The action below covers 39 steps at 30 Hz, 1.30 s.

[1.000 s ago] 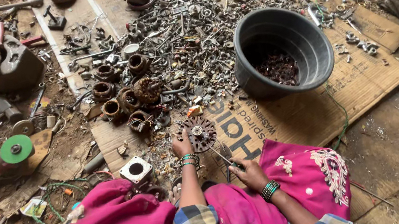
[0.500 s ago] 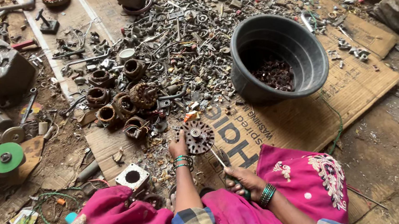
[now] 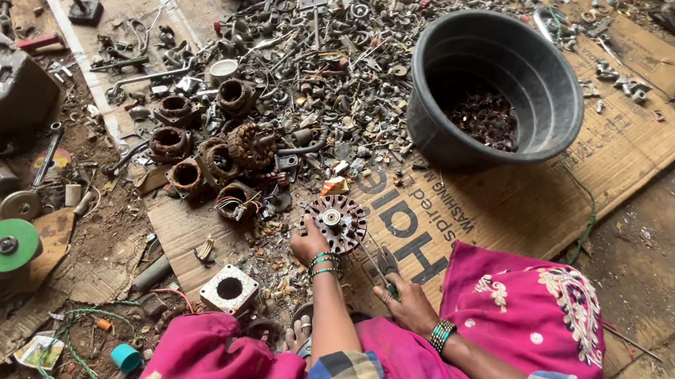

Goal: The person sits on a cardboard sheet and uses pliers to pull copper windings from a motor rotor. They repeatedly grip and pull the wires, placing the extracted copper into a nearby bucket.

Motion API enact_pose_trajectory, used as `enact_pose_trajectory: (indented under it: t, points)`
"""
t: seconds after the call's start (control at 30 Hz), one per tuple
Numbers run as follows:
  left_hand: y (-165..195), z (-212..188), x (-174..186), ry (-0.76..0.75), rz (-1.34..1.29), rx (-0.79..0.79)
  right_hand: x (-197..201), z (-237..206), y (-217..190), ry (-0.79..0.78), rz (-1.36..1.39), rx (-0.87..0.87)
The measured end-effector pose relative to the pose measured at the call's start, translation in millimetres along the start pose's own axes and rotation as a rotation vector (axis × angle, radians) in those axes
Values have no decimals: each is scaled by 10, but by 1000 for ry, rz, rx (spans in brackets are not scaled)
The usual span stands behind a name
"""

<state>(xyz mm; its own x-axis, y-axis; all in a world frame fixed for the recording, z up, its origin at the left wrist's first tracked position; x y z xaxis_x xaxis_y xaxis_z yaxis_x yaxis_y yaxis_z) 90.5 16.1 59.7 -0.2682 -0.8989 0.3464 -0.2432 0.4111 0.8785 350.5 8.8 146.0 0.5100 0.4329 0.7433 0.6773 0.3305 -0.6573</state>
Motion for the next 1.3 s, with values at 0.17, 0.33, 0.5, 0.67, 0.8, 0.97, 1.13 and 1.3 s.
enact_pose_trajectory:
  t: [0.17,0.33,0.5,0.67,0.8,0.97,1.13,1.3]
  points:
    - [-253,137,101,-100,-119,211,-196,-32,-14,-139,98,-76]
    - [-300,169,120,-134,-116,158,-235,25,48,-126,33,-20]
    - [6,184,204,19,-35,-176,-195,48,96,-90,29,31]
    - [-63,92,248,-22,-71,29,-61,41,-127,-83,95,115]
    - [-144,-24,285,50,36,172,-144,-48,21,-266,305,-278]
    - [-139,80,333,110,70,62,-52,-45,-232,-11,114,201]
    - [-456,206,251,-161,-299,290,-328,22,-94,-229,11,55]
    - [-543,319,261,-141,-190,217,-361,60,-60,-333,150,-5]
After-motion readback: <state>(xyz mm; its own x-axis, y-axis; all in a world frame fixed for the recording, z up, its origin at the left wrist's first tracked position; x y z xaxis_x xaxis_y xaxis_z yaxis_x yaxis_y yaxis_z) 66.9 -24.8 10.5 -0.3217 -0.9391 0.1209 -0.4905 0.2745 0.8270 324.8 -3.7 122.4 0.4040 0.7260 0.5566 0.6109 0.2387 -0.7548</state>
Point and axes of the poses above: each hand's wrist, its own z-axis towards the middle knuckle, its own x-axis out of the back of the hand, y = z × x, the point moved 7 cm from there along z, towards the middle knuckle
